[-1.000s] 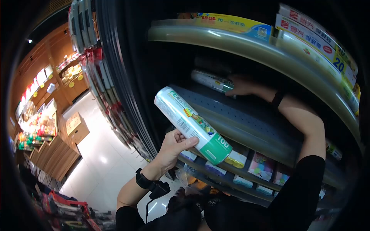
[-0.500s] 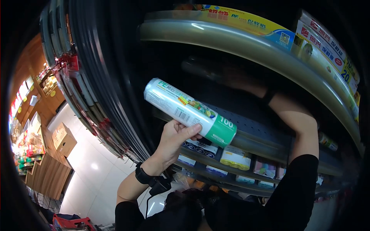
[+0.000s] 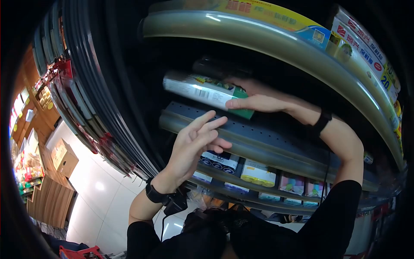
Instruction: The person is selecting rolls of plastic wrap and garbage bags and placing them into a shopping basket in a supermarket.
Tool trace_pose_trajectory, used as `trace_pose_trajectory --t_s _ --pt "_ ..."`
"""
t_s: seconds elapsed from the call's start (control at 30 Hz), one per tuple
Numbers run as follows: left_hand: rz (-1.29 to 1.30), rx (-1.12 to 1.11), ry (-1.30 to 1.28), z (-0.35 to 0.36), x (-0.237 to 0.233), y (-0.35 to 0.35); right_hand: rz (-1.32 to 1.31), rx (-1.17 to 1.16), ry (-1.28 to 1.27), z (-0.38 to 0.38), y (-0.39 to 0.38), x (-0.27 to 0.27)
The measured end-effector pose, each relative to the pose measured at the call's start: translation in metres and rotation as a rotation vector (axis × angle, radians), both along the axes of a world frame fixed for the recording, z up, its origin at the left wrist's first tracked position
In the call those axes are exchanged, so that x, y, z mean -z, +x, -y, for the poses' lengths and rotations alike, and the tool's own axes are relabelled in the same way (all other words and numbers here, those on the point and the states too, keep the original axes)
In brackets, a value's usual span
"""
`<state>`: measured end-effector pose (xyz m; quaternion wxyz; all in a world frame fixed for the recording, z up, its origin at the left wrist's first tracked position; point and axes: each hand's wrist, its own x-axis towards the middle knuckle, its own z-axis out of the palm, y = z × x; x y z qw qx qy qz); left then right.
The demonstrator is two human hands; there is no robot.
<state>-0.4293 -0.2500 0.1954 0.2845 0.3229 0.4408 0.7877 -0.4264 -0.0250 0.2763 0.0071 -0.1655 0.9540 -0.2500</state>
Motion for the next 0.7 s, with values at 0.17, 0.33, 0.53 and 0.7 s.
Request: trace_pose_trajectory --t_s 0.17,0.33,0.53,0.7 --pt "-0.119 0.018 0.018 0.021 0.004 0.002 -0.123 0.081 0.167 -0.014 -0.039 0.022" --pt "-0.184 0.179 -0.146 0.039 0.048 0.000 -0.196 0.222 0.461 -0.015 -0.059 0.025" --pt "-0.022 0.180 -0.204 0.051 0.097 -0.002 0.069 0.306 0.427 -0.022 -0.071 0.006" --pt "0.051 0.195 -0.198 0.057 0.119 -0.005 0.100 0.316 0.434 -0.034 -0.074 0.009"
